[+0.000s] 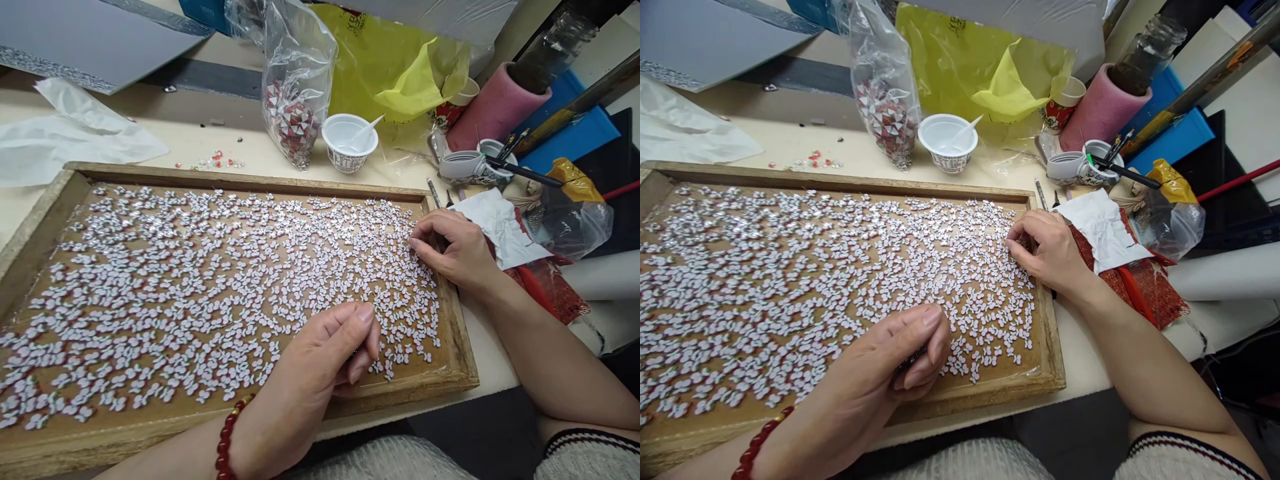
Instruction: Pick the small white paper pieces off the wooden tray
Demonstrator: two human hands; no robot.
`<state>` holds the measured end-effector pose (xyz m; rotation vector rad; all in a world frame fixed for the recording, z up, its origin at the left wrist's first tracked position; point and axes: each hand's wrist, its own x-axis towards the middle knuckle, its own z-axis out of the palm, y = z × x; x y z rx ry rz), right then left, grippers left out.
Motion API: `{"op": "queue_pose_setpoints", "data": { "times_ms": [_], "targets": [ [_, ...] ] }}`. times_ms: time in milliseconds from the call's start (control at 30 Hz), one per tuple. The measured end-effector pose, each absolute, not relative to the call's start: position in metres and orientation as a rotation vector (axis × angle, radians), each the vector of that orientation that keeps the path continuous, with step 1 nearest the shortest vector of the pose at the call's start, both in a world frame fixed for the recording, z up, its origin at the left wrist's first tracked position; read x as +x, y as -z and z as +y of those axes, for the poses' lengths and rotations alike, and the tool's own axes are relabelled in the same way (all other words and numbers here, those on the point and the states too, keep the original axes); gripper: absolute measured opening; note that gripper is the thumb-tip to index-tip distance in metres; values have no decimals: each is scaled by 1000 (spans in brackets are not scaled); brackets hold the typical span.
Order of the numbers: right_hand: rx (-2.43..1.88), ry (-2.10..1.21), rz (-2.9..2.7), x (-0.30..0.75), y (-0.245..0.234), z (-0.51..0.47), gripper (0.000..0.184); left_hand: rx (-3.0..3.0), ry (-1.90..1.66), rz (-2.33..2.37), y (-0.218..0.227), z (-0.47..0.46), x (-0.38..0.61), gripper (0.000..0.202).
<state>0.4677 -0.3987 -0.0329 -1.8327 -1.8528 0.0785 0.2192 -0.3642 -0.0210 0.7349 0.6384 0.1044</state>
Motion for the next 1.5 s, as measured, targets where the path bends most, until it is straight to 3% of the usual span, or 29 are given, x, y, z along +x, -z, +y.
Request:
{"op": "queue_pose_setpoints", "data": {
  "times_ms": [1500],
  "targets": [
    [-1848, -79, -1861, 468, 32, -399, 8, 751, -89, 625, 21, -364, 218, 38]
  ]
}}
